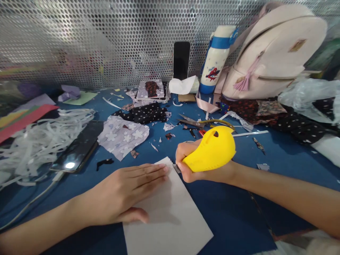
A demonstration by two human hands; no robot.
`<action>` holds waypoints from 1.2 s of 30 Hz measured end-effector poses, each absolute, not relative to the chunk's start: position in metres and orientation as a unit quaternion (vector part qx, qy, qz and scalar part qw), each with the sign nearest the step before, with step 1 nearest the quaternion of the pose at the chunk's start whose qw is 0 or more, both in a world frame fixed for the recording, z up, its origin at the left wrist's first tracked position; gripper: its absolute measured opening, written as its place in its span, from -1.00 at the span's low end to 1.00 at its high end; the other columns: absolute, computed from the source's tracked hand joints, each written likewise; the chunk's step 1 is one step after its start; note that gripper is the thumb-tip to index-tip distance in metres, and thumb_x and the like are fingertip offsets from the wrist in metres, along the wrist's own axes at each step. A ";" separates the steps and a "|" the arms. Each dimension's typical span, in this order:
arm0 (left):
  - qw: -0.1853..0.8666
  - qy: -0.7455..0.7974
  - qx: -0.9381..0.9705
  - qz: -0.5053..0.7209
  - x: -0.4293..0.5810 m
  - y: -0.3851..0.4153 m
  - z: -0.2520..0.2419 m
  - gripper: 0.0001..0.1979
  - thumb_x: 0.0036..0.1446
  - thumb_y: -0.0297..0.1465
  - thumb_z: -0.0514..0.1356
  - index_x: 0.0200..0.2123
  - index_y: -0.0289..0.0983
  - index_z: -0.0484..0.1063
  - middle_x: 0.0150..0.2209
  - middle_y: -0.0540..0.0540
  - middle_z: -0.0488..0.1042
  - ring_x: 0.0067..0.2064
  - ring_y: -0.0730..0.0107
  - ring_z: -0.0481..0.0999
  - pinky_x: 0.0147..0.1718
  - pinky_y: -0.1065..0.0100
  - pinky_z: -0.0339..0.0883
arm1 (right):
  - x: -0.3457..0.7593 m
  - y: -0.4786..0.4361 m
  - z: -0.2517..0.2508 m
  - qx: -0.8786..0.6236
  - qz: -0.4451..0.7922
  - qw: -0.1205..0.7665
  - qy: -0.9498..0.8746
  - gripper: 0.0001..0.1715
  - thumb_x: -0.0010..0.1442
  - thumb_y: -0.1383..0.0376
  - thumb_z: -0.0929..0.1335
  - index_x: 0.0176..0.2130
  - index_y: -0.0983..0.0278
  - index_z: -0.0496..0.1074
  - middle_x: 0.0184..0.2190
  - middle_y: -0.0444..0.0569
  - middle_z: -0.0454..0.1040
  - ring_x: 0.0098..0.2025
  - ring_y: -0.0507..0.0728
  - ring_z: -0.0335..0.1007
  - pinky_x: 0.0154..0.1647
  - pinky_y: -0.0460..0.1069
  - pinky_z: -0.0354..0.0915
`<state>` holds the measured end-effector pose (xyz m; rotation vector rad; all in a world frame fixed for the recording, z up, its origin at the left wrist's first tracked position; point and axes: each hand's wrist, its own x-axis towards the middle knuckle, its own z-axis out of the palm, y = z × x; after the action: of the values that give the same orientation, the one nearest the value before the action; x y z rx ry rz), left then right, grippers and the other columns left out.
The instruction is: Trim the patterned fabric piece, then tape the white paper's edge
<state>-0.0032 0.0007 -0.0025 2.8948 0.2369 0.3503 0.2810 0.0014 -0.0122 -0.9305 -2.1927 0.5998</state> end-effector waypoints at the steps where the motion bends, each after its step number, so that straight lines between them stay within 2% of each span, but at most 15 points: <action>1: 0.109 0.081 0.983 0.120 -0.003 0.001 -0.003 -0.37 0.40 -0.07 0.02 0.25 -0.51 0.29 0.28 -0.37 0.33 0.34 0.03 0.30 0.32 0.12 0.21 | 0.280 0.001 -0.010 -0.348 0.207 0.334 -0.851 -0.85 0.18 0.17 0.39 -0.36 0.14 0.37 -0.48 -0.14 0.46 -0.50 0.09 0.32 -0.46 0.02 0.28; 4: 0.115 0.083 0.983 0.118 -0.004 0.001 -0.003 -0.37 0.40 -0.08 0.04 0.27 -0.49 0.27 0.30 -0.36 0.31 0.35 0.04 0.29 0.33 0.11 0.21 | 0.278 0.000 -0.007 -0.340 0.157 0.340 -0.862 -0.88 0.18 0.20 0.38 -0.36 0.14 0.35 -0.48 -0.15 0.48 -0.50 0.09 0.37 -0.44 0.02 0.33; 8: 0.116 0.081 0.983 0.116 -0.004 0.001 -0.003 -0.38 0.40 -0.08 0.02 0.26 -0.48 0.27 0.29 -0.36 0.32 0.35 0.04 0.28 0.33 0.10 0.21 | 0.279 0.001 -0.006 -0.352 0.157 0.335 -0.860 -0.92 0.18 0.24 0.38 -0.34 0.14 0.37 -0.45 -0.13 0.51 -0.46 0.11 0.42 -0.43 0.02 0.35; 14: 0.107 0.079 0.985 0.109 -0.003 0.002 -0.001 -0.39 0.42 -0.09 -0.01 0.24 -0.50 0.30 0.28 -0.34 0.34 0.33 0.03 0.32 0.30 0.11 0.25 | 0.279 0.002 -0.008 -0.303 0.140 0.369 -0.868 -0.93 0.16 0.30 0.38 -0.30 0.16 0.37 -0.44 -0.18 0.48 -0.46 0.04 0.40 -0.41 -0.05 0.32; 25: 0.106 0.077 0.986 0.104 -0.003 0.002 0.001 -0.36 0.45 -0.07 -0.11 0.26 -0.49 0.30 0.28 -0.31 0.34 0.32 0.03 0.34 0.27 0.09 0.29 | 0.278 0.003 -0.009 -0.308 0.103 0.367 -0.872 -0.88 0.14 0.35 0.37 -0.30 0.14 0.34 -0.43 -0.19 0.50 -0.46 0.06 0.41 -0.40 -0.02 0.32; 36: 0.104 0.075 0.986 0.109 0.000 0.003 0.003 -0.51 0.46 -0.34 -0.11 0.22 -0.52 0.37 0.25 -0.26 0.39 0.31 0.10 0.36 0.30 0.16 0.26 | 0.280 0.004 -0.011 -0.310 0.094 0.363 -0.874 -0.93 0.14 0.33 0.37 -0.31 0.19 0.37 -0.44 -0.22 0.51 -0.46 0.00 0.44 -0.37 -0.09 0.31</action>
<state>-0.0003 0.0029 0.0028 2.9063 0.2224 0.3204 0.2799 0.0040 -0.0108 -0.7979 -2.2494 0.2426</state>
